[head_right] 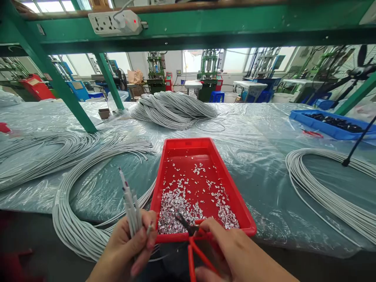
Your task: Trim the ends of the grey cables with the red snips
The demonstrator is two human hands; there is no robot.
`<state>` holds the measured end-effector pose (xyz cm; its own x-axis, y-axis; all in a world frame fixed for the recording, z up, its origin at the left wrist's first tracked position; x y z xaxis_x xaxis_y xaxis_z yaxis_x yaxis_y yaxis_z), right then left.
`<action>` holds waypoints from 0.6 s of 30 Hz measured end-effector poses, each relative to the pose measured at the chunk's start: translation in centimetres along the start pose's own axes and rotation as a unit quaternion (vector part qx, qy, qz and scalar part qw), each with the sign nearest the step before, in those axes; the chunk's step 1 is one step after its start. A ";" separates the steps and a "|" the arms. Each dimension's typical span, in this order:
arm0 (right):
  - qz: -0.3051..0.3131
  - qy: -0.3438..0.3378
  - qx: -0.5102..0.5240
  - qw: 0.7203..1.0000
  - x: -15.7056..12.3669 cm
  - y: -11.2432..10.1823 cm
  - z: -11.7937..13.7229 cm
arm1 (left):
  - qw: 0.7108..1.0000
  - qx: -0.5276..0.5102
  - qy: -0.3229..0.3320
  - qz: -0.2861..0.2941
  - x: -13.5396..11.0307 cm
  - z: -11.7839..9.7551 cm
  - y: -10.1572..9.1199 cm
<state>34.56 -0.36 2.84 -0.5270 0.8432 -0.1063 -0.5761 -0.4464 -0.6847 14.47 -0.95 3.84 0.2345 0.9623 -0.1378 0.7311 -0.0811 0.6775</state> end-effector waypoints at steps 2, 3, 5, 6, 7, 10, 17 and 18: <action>-0.068 0.048 0.062 0.995 0.5 -0.1 -0.4 | 1.000 -0.005 0.008 -0.003 0.1 -0.2 -0.2; -0.102 0.068 0.117 0.986 0.9 -0.1 -0.2 | 1.000 0.007 0.004 -0.008 0.2 -0.1 -0.2; -0.143 0.079 0.218 0.962 1.9 0.3 1.2 | 0.999 0.046 -0.016 -0.020 0.5 0.4 -0.1; -0.164 0.071 0.246 0.953 2.5 0.5 2.1 | 0.997 0.066 -0.028 -0.023 0.6 0.7 0.1; -0.188 0.062 0.259 0.945 2.9 0.6 3.0 | 0.995 0.084 -0.036 -0.026 0.7 1.0 0.2; -0.250 0.039 0.252 0.934 3.6 0.7 4.5 | 0.989 0.134 -0.046 -0.040 1.0 1.2 0.6; -0.322 -0.006 0.183 0.929 3.0 0.1 4.2 | 0.979 0.196 -0.052 0.008 1.6 1.6 0.4; -0.330 -0.018 0.171 0.928 2.9 -0.1 4.2 | 0.976 0.207 -0.054 0.032 1.7 1.8 0.4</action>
Point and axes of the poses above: each hand's wrist, its own x-axis towards the middle knuckle, its own y-axis out of the palm, z = x × y, the point moved 5 cm from there along x, towards the middle knuckle, and after that the axes turned 5 degrees about z, right-handed, at the moved point
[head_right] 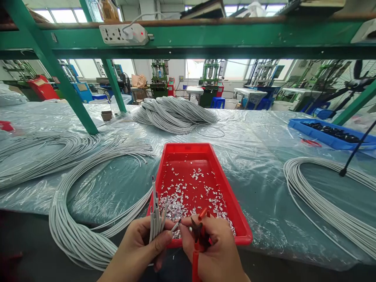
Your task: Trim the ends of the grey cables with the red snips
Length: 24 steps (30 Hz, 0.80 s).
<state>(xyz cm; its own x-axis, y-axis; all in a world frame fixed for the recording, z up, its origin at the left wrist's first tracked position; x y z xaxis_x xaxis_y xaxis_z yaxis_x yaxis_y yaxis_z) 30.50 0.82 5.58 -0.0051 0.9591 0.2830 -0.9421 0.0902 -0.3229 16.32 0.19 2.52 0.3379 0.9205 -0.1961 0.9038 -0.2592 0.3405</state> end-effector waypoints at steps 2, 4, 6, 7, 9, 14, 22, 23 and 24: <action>-0.002 -0.038 -0.014 0.999 0.1 -0.2 0.1 | 0.999 0.027 0.006 0.028 0.2 0.2 0.0; 0.011 -0.082 -0.032 0.996 0.2 -0.2 0.1 | 0.998 0.048 0.008 0.030 0.3 0.2 -0.1; 0.028 -0.120 -0.053 0.991 0.2 0.0 0.0 | 0.997 0.062 0.001 0.040 0.5 0.0 0.1; 0.032 -0.133 -0.061 0.989 0.3 0.1 -0.1 | 0.997 0.066 -0.003 0.047 0.6 0.0 0.2; 0.027 -0.147 -0.067 0.986 0.3 0.2 -0.2 | 0.997 0.070 -0.003 0.040 0.9 -0.2 0.2; 0.037 -0.140 -0.057 0.988 0.5 0.2 0.1 | 0.998 0.054 0.013 0.019 1.4 -0.2 -0.1; 0.032 -0.001 -0.029 0.999 0.8 0.3 0.0 | 0.998 0.040 0.014 0.050 1.2 0.1 -0.2; 0.033 0.008 -0.027 0.999 0.8 0.4 0.0 | 0.998 0.041 0.016 0.051 1.2 0.1 -0.1; 0.032 0.014 -0.027 0.999 0.8 0.4 0.0 | 0.998 0.040 0.016 0.051 1.2 0.1 -0.1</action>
Point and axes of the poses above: each hand's wrist, its own x-axis towards the middle knuckle, its own y-axis out of the palm, z = x × y, the point moved 5 cm from there along x, towards the middle knuckle, and after that the axes turned 5 degrees about z, right-handed, at the moved point
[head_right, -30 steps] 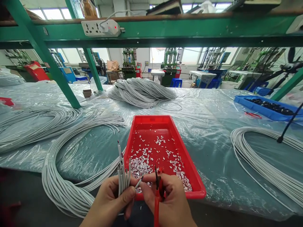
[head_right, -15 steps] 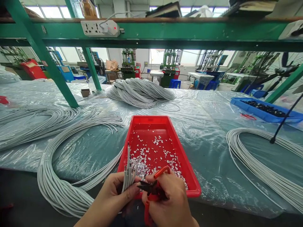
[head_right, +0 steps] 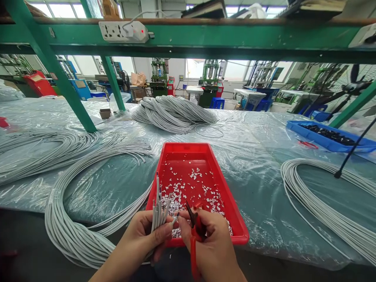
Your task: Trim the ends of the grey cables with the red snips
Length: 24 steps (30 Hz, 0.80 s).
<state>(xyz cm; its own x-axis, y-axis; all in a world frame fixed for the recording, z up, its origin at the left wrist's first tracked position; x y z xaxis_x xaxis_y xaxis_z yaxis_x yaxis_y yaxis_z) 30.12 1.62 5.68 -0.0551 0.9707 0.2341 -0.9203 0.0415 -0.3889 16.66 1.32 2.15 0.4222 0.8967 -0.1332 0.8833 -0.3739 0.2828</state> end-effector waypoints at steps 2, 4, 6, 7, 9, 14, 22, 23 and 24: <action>-0.001 0.006 -0.007 1.000 0.0 0.0 -0.2 | 1.000 -0.004 -0.001 -0.001 0.1 0.0 0.1; 0.001 0.002 -0.018 1.000 -0.1 0.1 -0.5 | 1.000 0.002 -0.003 -0.003 0.2 -0.1 0.4; 0.004 -0.012 -0.031 0.999 -0.1 0.3 -0.8 | 1.000 0.012 -0.013 -0.022 0.2 -0.1 0.5; 0.004 -0.022 -0.037 0.999 0.0 0.5 -0.9 | 0.999 0.015 -0.019 -0.037 0.2 -0.1 0.6; 0.001 -0.043 -0.047 0.998 0.1 0.6 -1.0 | 0.998 0.015 -0.029 -0.062 0.2 -0.1 0.6; -0.004 -0.117 -0.092 0.989 0.6 0.7 -1.0 | 0.997 0.036 -0.016 -0.064 0.5 0.3 0.6; -0.016 -0.135 -0.105 0.985 -0.2 0.2 -0.9 | 0.948 0.237 0.107 -0.182 0.7 -1.1 0.4; -0.020 -0.128 -0.100 0.987 -0.4 0.1 -0.7 | 0.952 0.227 0.096 -0.183 0.7 -1.2 0.4; -0.027 -0.116 -0.091 0.989 -0.6 -0.1 -0.4 | 0.961 0.195 0.071 -0.181 0.7 -1.1 0.2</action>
Point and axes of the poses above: each hand's wrist, its own x-axis towards the middle knuckle, its own y-axis out of the palm, z = x × y, the point moved 5 cm from there along x, towards the middle knuckle, and after that the axes turned 5 degrees about z, right-handed, at the moved point
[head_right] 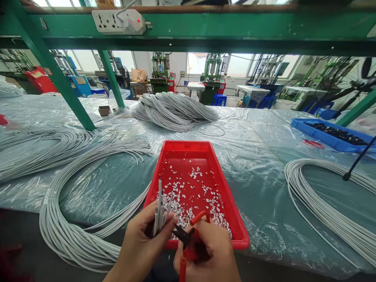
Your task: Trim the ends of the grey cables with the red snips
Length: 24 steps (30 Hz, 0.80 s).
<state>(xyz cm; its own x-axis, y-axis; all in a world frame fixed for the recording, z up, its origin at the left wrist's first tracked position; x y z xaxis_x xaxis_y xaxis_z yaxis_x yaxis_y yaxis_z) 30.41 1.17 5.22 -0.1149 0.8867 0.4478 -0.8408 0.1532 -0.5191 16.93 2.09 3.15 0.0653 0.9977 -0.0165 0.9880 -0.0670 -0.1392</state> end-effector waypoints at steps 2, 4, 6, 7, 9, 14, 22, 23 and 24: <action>-0.018 0.073 0.038 0.996 0.1 -0.5 0.0 | 0.992 -0.097 -0.074 0.029 -0.1 0.6 -0.1; -0.014 0.181 0.108 0.977 0.3 -0.6 -0.5 | 0.972 -0.183 -0.122 0.080 -0.2 1.0 0.0; 0.018 0.253 0.172 0.952 0.5 0.0 -0.8 | 0.959 -0.221 -0.123 0.126 -0.3 1.0 0.0; 0.037 0.261 0.188 0.946 0.7 0.3 -0.7 | 0.957 -0.228 -0.116 0.136 -0.3 0.9 0.0; 0.060 0.252 0.192 0.946 1.0 0.7 -0.5 | 0.962 -0.224 -0.112 0.111 -0.4 0.6 -0.1; 0.076 0.169 0.119 0.976 1.2 0.8 -0.3 | 0.982 -0.159 -0.104 0.006 -1.0 -0.5 0.1; 0.081 -0.063 -0.016 0.995 2.1 -0.8 1.2 | 0.999 -0.008 -0.010 0.039 -1.0 -0.5 0.0; 0.083 -0.093 -0.018 0.992 2.3 -1.0 1.7 | 0.998 -0.021 -0.018 0.049 -1.0 -0.6 0.1; 0.082 -0.116 -0.019 0.990 2.5 -1.2 2.1 | 0.997 -0.037 -0.026 0.058 -1.0 -0.7 0.1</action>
<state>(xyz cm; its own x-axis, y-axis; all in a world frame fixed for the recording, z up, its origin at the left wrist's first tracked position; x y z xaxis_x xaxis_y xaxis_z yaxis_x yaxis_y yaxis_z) 30.09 2.28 8.47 -0.3697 0.7778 0.5083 -0.7812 0.0360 -0.6232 17.07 1.04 3.89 0.1747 0.9814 -0.0797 0.9818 -0.1797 -0.0608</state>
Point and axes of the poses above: each hand's wrist, its own x-axis towards the middle knuckle, its own y-axis out of the palm, z = x × y, the point moved 5 cm from there along x, towards the middle knuckle, and after that the axes turned 5 degrees about z, right-handed, at the moved point
